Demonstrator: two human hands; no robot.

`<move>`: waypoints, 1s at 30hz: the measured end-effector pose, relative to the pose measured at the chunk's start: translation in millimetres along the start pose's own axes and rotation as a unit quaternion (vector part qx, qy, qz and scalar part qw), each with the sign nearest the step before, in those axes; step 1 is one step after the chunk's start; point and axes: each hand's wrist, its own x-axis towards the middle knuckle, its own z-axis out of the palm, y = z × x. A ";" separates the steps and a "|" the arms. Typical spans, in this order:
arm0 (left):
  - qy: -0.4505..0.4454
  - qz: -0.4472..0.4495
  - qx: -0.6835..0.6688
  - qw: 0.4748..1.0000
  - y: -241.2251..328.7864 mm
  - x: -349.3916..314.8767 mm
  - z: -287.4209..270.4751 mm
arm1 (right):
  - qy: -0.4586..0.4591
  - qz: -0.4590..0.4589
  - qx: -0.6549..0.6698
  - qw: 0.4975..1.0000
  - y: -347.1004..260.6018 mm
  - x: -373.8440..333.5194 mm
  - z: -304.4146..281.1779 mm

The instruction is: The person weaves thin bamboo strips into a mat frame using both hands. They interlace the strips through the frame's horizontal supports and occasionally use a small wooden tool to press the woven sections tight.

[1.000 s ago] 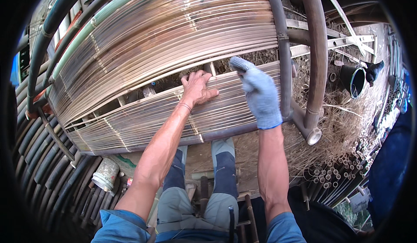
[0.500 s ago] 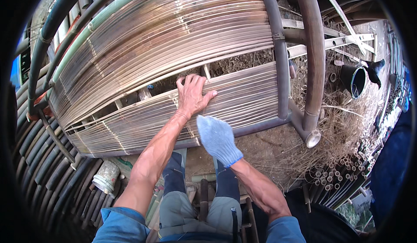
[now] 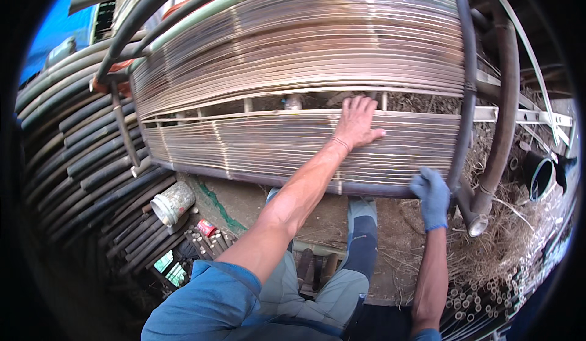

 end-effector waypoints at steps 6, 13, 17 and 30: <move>0.115 -0.004 -0.114 0.987 -61.5 -112.1 -39.2 | 0.588 0.152 -0.509 0.610 127.3 -101.0 -99.9; 0.066 0.017 0.027 0.997 -279.6 -244.1 -142.2 | 0.198 -0.326 -0.653 0.654 277.7 -107.3 300.8; -0.070 0.173 0.091 0.978 -297.5 -257.0 -161.6 | 0.207 -0.262 -0.720 0.608 328.4 -87.2 375.1; 0.173 -0.025 -0.185 0.967 -342.8 -181.5 -169.3 | 0.227 -0.166 -0.427 0.859 72.7 -144.0 377.7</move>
